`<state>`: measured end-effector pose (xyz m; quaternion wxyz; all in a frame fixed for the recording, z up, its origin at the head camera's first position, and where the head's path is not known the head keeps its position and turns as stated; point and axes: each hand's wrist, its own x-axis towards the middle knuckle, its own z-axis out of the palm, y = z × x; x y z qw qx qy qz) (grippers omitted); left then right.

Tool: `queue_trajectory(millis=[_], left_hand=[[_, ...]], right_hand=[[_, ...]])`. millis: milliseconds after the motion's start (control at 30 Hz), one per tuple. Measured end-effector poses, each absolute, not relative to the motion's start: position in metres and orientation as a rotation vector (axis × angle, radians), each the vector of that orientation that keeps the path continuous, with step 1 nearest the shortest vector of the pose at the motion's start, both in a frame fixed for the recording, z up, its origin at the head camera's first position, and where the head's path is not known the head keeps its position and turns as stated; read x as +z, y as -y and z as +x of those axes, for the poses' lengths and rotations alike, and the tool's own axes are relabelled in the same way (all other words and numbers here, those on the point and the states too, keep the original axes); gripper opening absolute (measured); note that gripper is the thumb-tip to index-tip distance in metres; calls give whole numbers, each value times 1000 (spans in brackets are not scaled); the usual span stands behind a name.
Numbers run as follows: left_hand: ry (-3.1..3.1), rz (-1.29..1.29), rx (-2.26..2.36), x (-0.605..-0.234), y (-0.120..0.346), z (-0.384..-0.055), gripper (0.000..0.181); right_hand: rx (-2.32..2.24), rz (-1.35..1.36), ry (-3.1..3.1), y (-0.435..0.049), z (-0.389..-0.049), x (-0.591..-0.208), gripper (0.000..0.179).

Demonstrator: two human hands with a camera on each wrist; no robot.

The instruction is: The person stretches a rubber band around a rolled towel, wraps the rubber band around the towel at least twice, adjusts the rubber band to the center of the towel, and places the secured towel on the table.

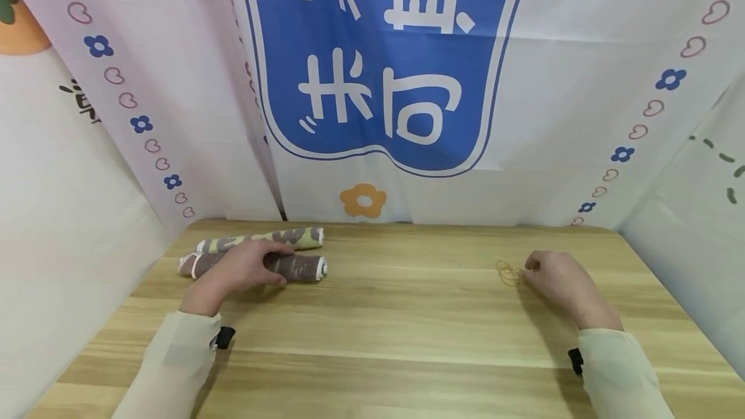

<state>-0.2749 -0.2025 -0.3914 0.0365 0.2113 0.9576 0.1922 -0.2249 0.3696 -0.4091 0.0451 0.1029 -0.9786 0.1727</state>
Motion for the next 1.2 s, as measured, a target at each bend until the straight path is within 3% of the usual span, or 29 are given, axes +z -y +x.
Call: queue_trajectory(millis=[667, 1200], left_hand=[[-2970, 569, 551, -394, 205, -275, 50], [-2983, 586, 532, -396, 205, -277, 50]], right_hand=[[730, 243, 2904, -370, -227, -404, 4], [1136, 160, 2820, -363, -221, -390, 29]])
